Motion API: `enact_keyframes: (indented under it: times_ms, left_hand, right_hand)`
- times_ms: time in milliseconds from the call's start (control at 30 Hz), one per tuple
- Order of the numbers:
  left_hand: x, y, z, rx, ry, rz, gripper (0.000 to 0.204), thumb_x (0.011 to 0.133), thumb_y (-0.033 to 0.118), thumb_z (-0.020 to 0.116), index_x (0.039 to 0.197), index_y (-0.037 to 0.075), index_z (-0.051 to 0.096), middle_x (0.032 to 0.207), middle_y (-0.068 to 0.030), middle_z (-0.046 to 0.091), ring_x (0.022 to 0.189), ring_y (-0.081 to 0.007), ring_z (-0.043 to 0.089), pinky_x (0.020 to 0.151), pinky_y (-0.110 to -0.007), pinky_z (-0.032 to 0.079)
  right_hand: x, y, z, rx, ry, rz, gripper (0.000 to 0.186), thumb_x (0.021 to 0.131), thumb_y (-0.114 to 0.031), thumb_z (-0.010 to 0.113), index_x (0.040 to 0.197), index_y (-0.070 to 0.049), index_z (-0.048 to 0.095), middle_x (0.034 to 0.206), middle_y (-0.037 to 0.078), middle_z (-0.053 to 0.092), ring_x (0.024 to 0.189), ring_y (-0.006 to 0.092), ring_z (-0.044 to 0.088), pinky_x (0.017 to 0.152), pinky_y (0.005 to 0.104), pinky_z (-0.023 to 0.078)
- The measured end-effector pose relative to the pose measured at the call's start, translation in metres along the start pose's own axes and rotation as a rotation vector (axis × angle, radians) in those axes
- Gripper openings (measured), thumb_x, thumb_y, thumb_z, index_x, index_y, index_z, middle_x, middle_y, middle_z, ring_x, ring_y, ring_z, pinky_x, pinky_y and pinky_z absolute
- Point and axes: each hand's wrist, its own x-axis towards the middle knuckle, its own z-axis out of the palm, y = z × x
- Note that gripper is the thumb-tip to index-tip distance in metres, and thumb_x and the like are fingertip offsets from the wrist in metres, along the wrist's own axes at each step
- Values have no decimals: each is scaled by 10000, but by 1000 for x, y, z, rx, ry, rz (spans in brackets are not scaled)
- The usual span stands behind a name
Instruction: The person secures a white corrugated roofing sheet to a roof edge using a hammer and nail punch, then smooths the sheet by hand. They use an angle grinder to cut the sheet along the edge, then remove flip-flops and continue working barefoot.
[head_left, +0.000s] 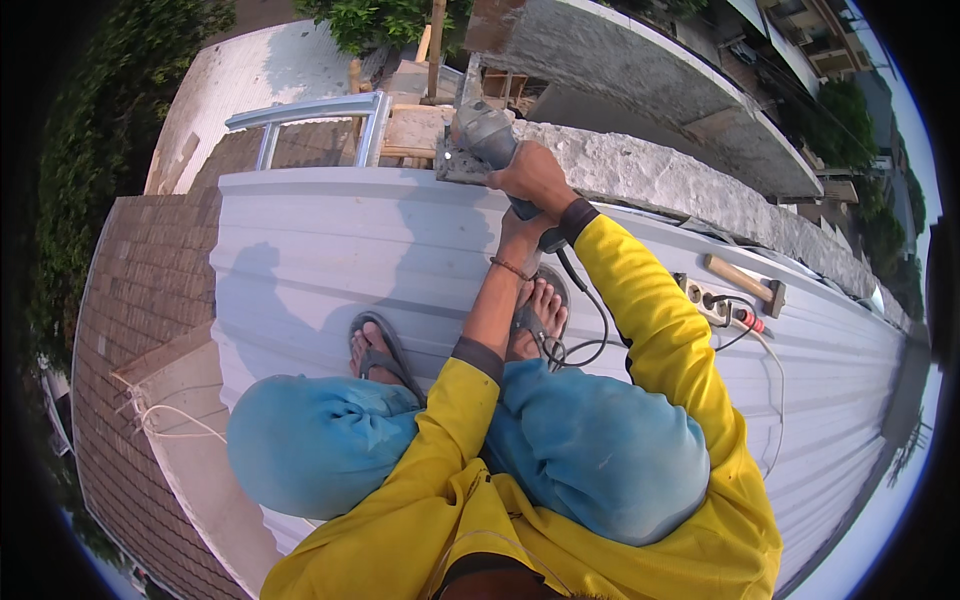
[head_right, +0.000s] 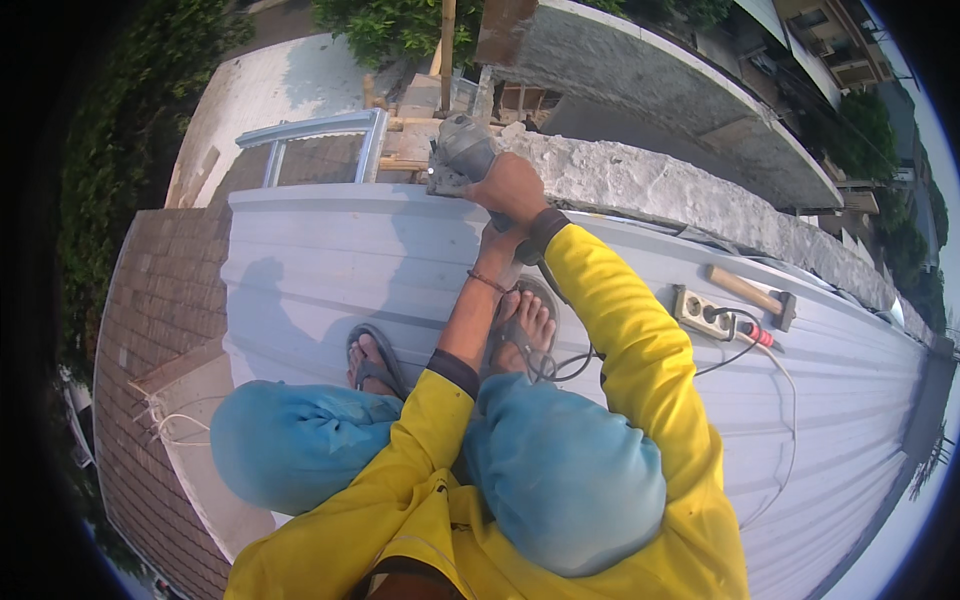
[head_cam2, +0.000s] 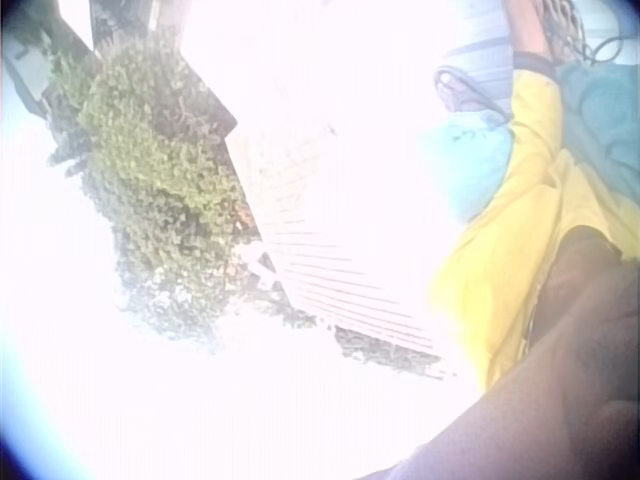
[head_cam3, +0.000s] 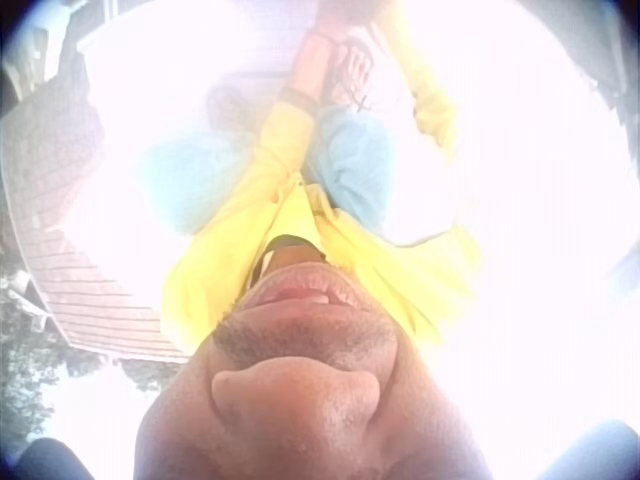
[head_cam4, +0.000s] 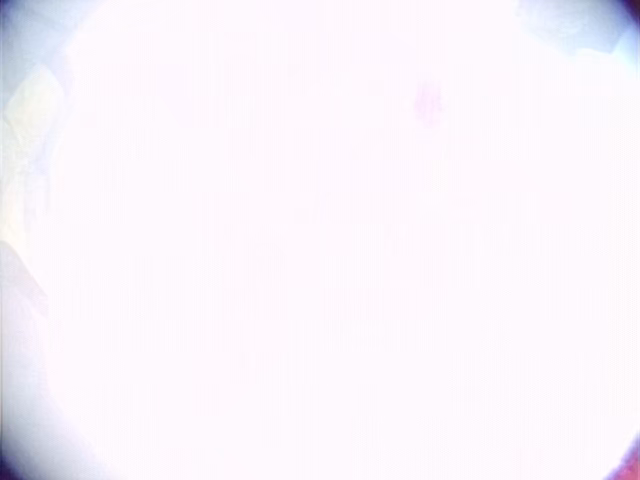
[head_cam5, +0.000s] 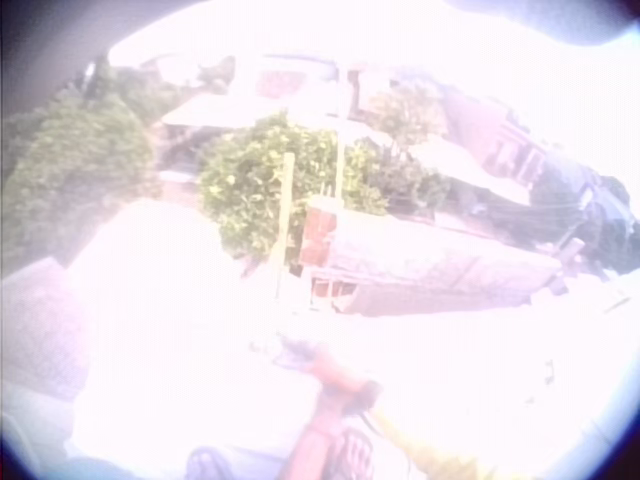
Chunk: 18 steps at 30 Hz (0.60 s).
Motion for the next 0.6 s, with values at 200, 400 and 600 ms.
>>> enact_keyframes:
  times_ms: [200,400,600]
  left_hand:
    - [-30,6,23,470,-2,73,832,604,270,965,1288,3,575,1179,-92,705,1066,-195,689,924,-325,550]
    - [-60,16,21,517,39,274,767,642,220,942,1271,-7,566,1164,-125,707,1050,-197,692,893,-339,558]
    - [-90,2,-16,207,225,274,644,742,84,880,1288,-20,554,1184,-99,677,1050,-185,678,867,-347,564]
  right_hand:
    - [-41,9,-23,93,99,-39,622,666,-367,843,1033,106,676,934,291,731,873,411,745,776,451,601]
    - [-73,-16,-28,178,167,-279,592,665,-291,856,1044,94,614,894,289,714,866,436,726,791,475,582]
    - [-82,-43,21,132,-34,-368,549,679,-270,838,1029,84,605,896,290,706,866,449,716,813,484,583]
